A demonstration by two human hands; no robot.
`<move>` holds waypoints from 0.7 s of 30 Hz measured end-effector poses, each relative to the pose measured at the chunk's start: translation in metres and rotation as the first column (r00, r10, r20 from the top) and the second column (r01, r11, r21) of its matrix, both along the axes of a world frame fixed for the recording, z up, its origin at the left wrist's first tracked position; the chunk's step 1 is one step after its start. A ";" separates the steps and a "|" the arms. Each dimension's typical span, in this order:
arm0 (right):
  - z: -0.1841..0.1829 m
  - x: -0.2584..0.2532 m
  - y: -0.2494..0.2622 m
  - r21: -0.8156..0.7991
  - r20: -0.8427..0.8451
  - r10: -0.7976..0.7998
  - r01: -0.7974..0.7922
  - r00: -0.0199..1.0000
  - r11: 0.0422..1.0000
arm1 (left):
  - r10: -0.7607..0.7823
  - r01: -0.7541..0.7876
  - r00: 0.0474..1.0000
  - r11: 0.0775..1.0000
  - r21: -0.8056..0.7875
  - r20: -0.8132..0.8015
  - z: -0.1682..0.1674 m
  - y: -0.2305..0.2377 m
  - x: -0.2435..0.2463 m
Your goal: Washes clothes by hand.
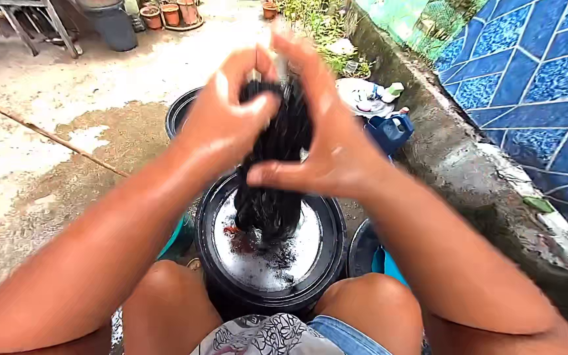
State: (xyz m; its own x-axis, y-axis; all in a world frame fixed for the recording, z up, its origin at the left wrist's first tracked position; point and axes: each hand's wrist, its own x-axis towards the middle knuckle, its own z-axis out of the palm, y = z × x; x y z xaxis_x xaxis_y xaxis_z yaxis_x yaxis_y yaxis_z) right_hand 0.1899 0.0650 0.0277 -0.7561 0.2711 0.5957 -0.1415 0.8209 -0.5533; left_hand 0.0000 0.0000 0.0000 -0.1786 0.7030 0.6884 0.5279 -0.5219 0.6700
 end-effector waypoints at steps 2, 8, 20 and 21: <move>-0.084 -0.014 -0.006 0.044 0.215 -0.082 0.074 0.973 0.996 | 0.129 0.010 0.958 0.876 -0.482 0.255 -0.049 -0.038 0.047; -0.328 -0.025 0.016 -0.067 0.887 -0.111 0.363 0.449 0.929 | -0.092 -0.080 0.990 0.272 -0.959 -0.108 -0.197 -0.057 0.050; -0.470 0.009 0.001 -0.189 0.978 0.202 0.194 -0.049 0.963 | -0.336 -0.315 0.898 -0.040 -0.948 -0.284 -0.187 -0.073 0.005; -0.466 0.006 0.005 -0.162 0.976 0.193 0.256 -0.104 0.953 | -0.343 -0.309 0.898 -0.046 -0.950 -0.276 -0.186 -0.073 0.003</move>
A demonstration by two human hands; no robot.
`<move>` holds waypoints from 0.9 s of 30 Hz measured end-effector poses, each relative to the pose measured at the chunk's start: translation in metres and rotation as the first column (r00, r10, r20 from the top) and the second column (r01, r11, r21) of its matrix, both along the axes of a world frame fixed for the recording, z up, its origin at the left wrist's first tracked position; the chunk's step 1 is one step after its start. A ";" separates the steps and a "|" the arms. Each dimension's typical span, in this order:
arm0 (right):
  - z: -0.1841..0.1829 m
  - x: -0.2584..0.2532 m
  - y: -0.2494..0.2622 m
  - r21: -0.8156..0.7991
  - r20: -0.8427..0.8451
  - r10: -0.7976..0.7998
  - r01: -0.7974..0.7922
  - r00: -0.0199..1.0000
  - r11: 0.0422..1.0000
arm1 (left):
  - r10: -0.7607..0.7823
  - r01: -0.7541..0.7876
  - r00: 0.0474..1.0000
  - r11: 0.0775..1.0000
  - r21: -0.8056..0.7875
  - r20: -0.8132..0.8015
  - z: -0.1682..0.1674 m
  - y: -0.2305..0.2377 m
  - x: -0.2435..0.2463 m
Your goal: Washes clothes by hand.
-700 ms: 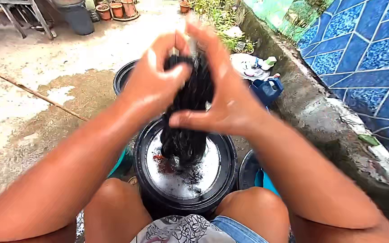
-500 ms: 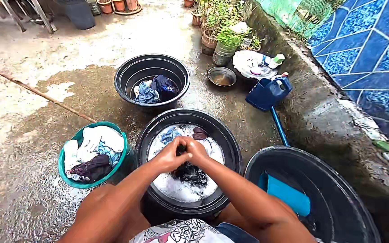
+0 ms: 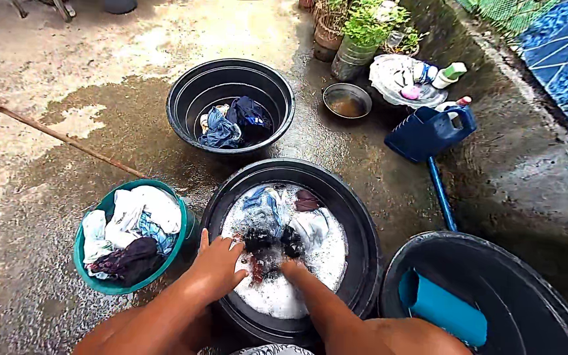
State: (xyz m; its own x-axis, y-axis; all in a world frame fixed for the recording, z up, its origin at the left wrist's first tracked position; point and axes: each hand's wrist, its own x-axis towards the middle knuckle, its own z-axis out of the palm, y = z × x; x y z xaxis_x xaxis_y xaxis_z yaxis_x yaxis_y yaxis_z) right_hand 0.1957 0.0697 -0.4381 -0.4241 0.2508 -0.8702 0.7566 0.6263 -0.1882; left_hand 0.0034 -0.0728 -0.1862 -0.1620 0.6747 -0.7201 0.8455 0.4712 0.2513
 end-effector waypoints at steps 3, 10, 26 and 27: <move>0.013 -0.026 0.006 0.031 0.078 -0.011 0.009 0.997 0.999 | 0.001 -0.001 1.000 1.000 0.025 -0.002 0.000 0.004 -0.004; 0.209 -0.065 0.028 -0.181 -0.662 -0.320 0.270 0.678 0.946 | 0.174 -0.197 0.979 0.940 0.278 0.108 -0.012 0.019 0.000; 0.494 -0.011 0.005 -0.307 -0.911 -0.183 0.311 -0.369 0.899 | 0.506 -0.747 0.529 0.659 0.091 0.682 -0.035 0.067 0.047; 0.466 -0.004 0.015 -0.245 -0.958 -0.171 0.349 -0.230 0.905 | 0.520 -0.748 0.518 0.661 0.065 0.679 -0.032 0.064 0.041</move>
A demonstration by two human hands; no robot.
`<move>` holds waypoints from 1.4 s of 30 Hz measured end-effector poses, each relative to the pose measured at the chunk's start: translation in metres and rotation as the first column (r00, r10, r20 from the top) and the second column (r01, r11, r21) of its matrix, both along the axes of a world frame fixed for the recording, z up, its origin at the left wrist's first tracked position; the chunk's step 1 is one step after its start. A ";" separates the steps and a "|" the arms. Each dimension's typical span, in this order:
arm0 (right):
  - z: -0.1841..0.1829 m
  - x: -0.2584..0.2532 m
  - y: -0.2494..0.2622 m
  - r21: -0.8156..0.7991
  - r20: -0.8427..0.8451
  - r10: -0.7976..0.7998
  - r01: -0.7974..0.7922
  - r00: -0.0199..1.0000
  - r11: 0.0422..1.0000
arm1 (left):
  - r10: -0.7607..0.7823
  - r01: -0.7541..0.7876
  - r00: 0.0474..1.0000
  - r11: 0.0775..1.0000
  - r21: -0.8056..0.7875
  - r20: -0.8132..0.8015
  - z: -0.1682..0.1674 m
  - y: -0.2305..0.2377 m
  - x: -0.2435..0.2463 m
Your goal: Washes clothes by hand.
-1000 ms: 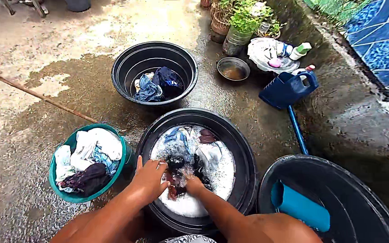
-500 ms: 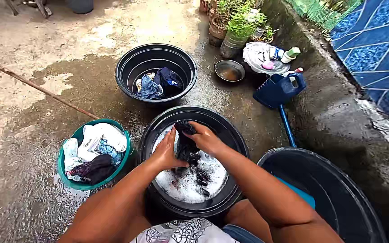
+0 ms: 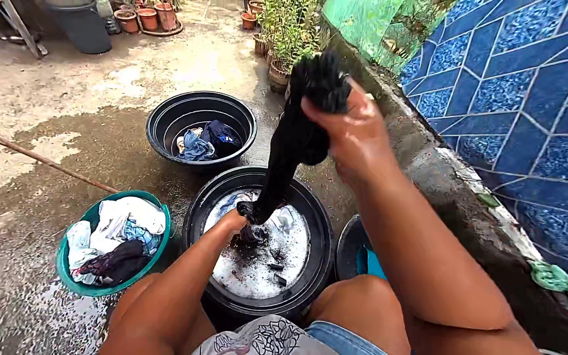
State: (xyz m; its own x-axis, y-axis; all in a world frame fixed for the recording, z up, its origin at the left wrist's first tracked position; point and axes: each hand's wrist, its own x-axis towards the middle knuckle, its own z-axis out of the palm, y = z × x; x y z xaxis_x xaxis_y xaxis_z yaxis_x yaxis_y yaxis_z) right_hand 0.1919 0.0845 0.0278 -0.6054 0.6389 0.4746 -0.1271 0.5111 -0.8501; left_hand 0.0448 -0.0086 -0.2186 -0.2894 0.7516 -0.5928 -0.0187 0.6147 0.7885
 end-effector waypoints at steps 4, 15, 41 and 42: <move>-0.159 0.021 0.033 -0.009 0.569 -0.006 0.014 0.823 1.000 | -0.021 -0.005 0.994 0.970 0.242 0.104 0.027 -0.013 -0.012; -0.297 -0.014 -0.009 -0.610 0.054 -0.287 0.259 0.957 0.749 | -0.087 -0.607 0.650 0.537 0.585 0.755 0.050 -0.026 0.004; -0.283 0.021 -0.044 -0.945 -0.326 0.113 -0.326 0.939 -0.019 | 0.129 -0.565 0.786 0.546 0.618 0.605 0.019 -0.008 -0.001; -0.276 0.014 -0.036 -0.969 -0.246 0.091 -0.241 0.965 -0.061 | 0.087 -0.537 0.797 0.555 0.635 0.597 0.019 -0.008 0.001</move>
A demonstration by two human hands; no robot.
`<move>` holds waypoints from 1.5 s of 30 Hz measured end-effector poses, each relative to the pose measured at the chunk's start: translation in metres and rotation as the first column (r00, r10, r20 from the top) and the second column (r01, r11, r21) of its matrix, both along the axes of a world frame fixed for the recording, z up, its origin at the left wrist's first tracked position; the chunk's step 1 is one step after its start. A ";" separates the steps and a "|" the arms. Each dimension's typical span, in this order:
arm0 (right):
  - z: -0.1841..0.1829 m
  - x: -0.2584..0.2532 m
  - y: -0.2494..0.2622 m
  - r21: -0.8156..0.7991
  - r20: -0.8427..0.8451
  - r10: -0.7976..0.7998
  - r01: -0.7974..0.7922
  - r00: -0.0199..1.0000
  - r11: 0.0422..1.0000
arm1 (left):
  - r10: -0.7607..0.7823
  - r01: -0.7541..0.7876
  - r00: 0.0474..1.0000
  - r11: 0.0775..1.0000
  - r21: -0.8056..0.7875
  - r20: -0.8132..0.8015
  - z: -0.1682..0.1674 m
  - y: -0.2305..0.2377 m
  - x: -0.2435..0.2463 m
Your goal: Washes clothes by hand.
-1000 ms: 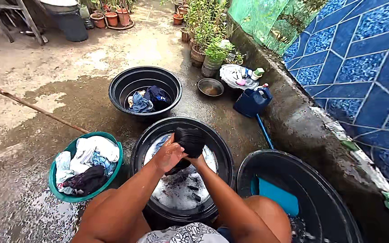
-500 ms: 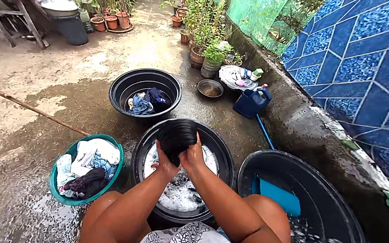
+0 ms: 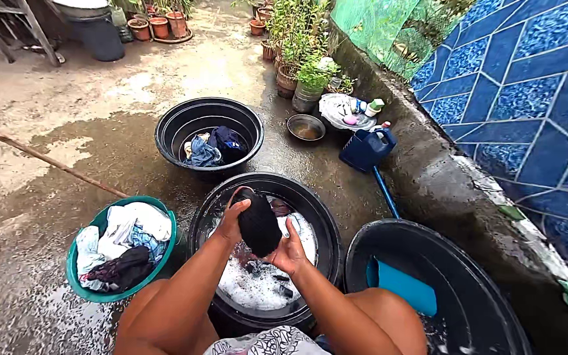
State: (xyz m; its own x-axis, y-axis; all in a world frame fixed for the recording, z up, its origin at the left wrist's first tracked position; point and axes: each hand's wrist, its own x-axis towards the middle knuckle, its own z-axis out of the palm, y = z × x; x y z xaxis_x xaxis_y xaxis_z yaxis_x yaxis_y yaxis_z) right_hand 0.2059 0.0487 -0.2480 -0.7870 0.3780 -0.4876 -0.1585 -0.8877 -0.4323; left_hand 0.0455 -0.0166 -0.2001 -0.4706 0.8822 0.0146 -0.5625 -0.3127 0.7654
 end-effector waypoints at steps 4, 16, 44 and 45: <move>0.021 -0.031 0.010 0.104 0.233 -0.203 0.184 0.951 0.977 | -0.031 0.033 0.999 0.988 0.154 -0.014 -0.005 0.004 -0.009; 0.063 -0.032 -0.004 0.718 -0.384 -0.125 0.211 0.915 -0.663 | -0.041 0.144 0.973 0.879 -0.455 0.228 0.000 0.011 -0.026; -0.021 0.015 -0.063 0.973 0.179 -0.032 -0.182 0.983 -0.143 | -0.512 0.298 0.858 0.429 -0.853 0.042 -0.089 -0.032 0.020; -0.011 0.019 -0.061 0.949 0.296 -0.116 -0.277 0.948 0.152 | -0.446 0.331 0.886 0.416 -0.847 0.128 -0.093 -0.037 0.016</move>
